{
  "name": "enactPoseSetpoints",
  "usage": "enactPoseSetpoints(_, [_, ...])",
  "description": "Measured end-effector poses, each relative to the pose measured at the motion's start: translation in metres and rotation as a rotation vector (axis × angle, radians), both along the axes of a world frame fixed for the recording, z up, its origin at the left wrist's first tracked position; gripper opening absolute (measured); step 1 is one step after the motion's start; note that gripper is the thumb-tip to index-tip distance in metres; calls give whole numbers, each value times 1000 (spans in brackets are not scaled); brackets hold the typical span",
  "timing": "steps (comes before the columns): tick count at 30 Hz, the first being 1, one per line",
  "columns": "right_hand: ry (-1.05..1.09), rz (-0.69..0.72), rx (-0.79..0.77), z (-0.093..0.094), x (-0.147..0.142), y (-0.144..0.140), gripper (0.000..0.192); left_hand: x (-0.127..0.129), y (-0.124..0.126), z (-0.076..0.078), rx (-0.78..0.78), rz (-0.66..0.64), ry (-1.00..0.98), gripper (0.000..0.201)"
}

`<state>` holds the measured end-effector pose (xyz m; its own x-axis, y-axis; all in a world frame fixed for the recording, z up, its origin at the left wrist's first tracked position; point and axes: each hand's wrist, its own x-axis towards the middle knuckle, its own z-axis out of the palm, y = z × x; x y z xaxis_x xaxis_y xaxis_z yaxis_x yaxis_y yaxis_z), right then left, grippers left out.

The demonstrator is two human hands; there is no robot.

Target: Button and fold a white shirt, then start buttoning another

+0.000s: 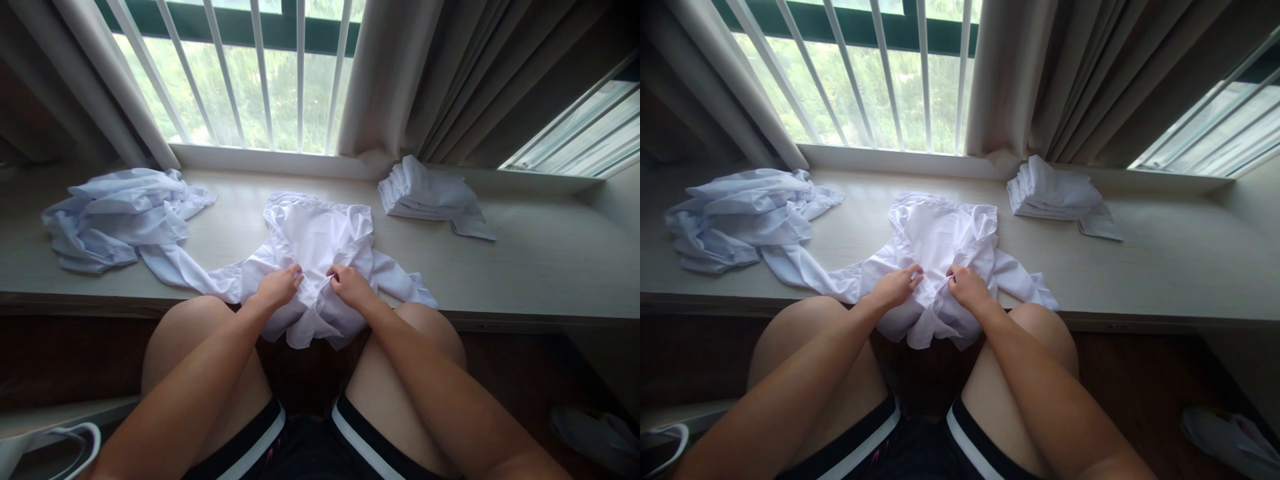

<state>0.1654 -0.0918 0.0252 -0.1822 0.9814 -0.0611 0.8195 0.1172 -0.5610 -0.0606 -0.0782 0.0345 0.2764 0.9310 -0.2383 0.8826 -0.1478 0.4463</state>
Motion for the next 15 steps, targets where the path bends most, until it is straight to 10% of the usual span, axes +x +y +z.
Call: enactPoseSetpoints(15, [600, -384, -98, -8, 1, 4, 43, 1, 16, -9, -64, 242, 195, 56])
